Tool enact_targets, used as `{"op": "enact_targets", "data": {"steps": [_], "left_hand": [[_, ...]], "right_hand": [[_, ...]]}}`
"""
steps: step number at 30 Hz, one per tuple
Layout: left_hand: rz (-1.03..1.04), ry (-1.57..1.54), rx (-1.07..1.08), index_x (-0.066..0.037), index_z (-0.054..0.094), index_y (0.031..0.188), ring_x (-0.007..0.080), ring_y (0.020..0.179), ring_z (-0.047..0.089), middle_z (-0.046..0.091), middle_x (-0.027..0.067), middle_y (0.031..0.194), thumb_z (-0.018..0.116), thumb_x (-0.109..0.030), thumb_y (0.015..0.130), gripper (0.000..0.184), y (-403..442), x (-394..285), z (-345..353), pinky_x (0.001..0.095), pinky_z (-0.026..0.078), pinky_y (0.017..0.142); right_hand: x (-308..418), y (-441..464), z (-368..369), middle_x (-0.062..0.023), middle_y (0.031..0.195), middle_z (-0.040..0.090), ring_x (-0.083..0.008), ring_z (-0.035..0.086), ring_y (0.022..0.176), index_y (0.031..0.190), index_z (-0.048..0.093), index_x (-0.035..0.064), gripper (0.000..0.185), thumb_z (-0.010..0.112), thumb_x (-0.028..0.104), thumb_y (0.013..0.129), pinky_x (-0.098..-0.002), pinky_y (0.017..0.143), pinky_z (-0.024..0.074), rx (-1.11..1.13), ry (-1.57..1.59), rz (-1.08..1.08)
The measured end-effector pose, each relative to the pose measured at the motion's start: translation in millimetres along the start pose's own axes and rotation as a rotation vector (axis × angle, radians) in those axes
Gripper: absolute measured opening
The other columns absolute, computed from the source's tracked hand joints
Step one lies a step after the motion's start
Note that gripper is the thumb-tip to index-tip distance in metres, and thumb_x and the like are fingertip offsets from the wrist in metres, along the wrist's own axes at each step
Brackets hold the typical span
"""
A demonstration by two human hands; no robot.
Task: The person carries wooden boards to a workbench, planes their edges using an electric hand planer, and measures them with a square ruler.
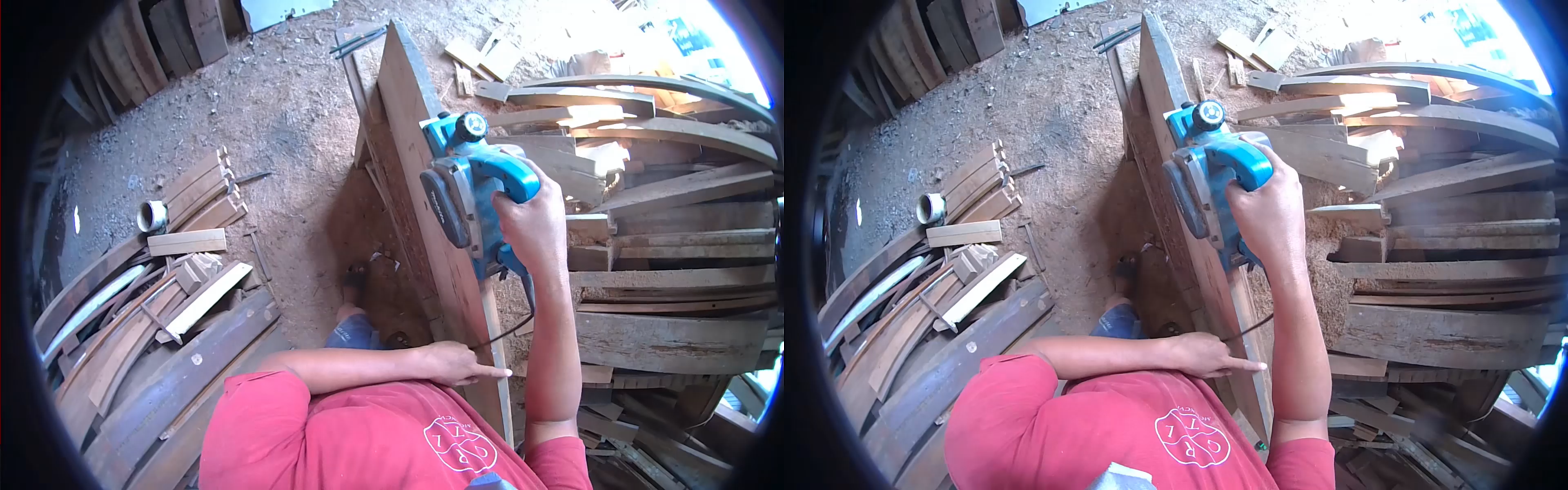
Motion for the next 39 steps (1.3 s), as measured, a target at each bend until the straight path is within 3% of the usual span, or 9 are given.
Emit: {"op": "enact_targets", "data": {"steps": [6,10,13,17,20,26,31,33,39], "left_hand": [[0.045,-0.068,0.073,-0.043,0.026,0.168,0.0374,0.070,0.067,0.063,0.0189,0.075,0.055,-0.004,0.096,0.086,6,15,7,0.0531,0.053,0.066],[0.134,-0.017,0.074,-0.046,0.029,0.166,0.0359,0.066,0.065,0.061,0.0170,0.072,0.054,-0.003,0.095,0.087,12,19,11,0.0505,0.052,0.062],[0.174,0.041,0.045,-0.046,0.031,0.165,0.0343,0.064,0.065,0.060,0.0149,0.069,0.054,-0.002,0.093,0.087,14,21,15,0.0493,0.050,0.059],[0.224,0.016,-0.021,-0.045,0.032,0.165,0.0325,0.060,0.064,0.058,0.0130,0.066,0.054,-0.001,0.092,0.088,17,21,22,0.0495,0.050,0.058],[0.218,0.049,-0.093,-0.046,0.033,0.164,0.0315,0.057,0.062,0.058,0.0117,0.064,0.054,-0.001,0.092,0.087,16,21,24,0.0488,0.050,0.057],[0.161,0.193,-0.138,-0.044,0.037,0.163,0.0288,0.057,0.064,0.062,0.0104,0.065,0.057,-0.006,0.090,0.084,12,16,16,0.0438,0.049,0.055],[0.094,0.297,-0.220,-0.042,0.044,0.161,0.0274,0.060,0.068,0.065,0.0091,0.069,0.058,-0.009,0.090,0.079,4,4,10,0.0416,0.051,0.056],[0.066,0.367,-0.194,-0.038,0.046,0.160,0.0250,0.061,0.069,0.066,0.0078,0.071,0.058,-0.011,0.092,0.074,0,-9,2,0.0401,0.052,0.056],[-0.058,0.551,-0.270,-0.022,0.044,0.163,0.0196,0.063,0.071,0.068,0.0049,0.071,0.057,-0.015,0.096,0.068,-3,-31,11,0.0366,0.053,0.055]], "right_hand": [[31,53,18,-0.0210,0.102,0.078,-0.0290,0.078,0.094,0.127,0.072,0.0002,0.047,0.068,0.005,0.080,-0.0356,0.089,0.0570,-0.017,0.009,-0.040],[54,96,35,-0.0019,0.063,0.061,-0.0084,0.055,0.048,0.124,0.073,0.0038,0.040,0.069,0.006,0.085,-0.0280,0.047,0.0445,-0.029,-0.019,-0.184],[67,139,45,-0.0181,0.072,0.071,-0.0243,0.071,0.066,0.101,0.076,-0.0034,0.028,0.066,0.010,0.079,-0.0363,0.067,0.0562,-0.021,-0.098,-0.125],[72,204,64,-0.0060,0.060,0.061,-0.0136,0.058,0.049,0.072,0.068,-0.0012,0.024,0.075,0.018,0.084,-0.0312,0.049,0.0480,0.000,-0.056,-0.088],[107,255,73,-0.0110,0.062,0.063,-0.0227,0.060,0.049,0.074,0.070,-0.0017,0.018,0.074,0.012,0.085,-0.0369,0.045,0.0462,-0.029,-0.015,-0.074],[153,327,107,-0.0073,0.065,0.063,-0.0182,0.059,0.052,0.077,0.071,-0.0003,0.015,0.076,0.013,0.083,-0.0371,0.048,0.0443,-0.047,0.108,-0.230],[86,297,98,-0.0123,0.075,0.071,-0.0242,0.069,0.066,0.096,0.073,-0.0035,0.023,0.076,0.015,0.082,-0.0426,0.059,0.0530,0.286,0.392,-0.045],[63,229,55,-0.0012,0.059,0.057,-0.0107,0.052,0.048,0.069,0.065,0.0054,0.029,0.082,0.021,0.086,-0.0280,0.049,0.0414,0.177,0.245,-0.160],[5,15,-74,0.0022,0.065,0.055,-0.0060,0.047,0.049,0.093,0.070,0.0045,0.024,0.082,0.025,0.092,-0.0247,0.049,0.0354,0.011,0.310,0.054]]}}
Point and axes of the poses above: each hand's wrist, its own y-axis towards the middle knuckle, its own z-axis out of the palm, x = y × z, the point moved 9 cm from there along y, towards the middle knuckle
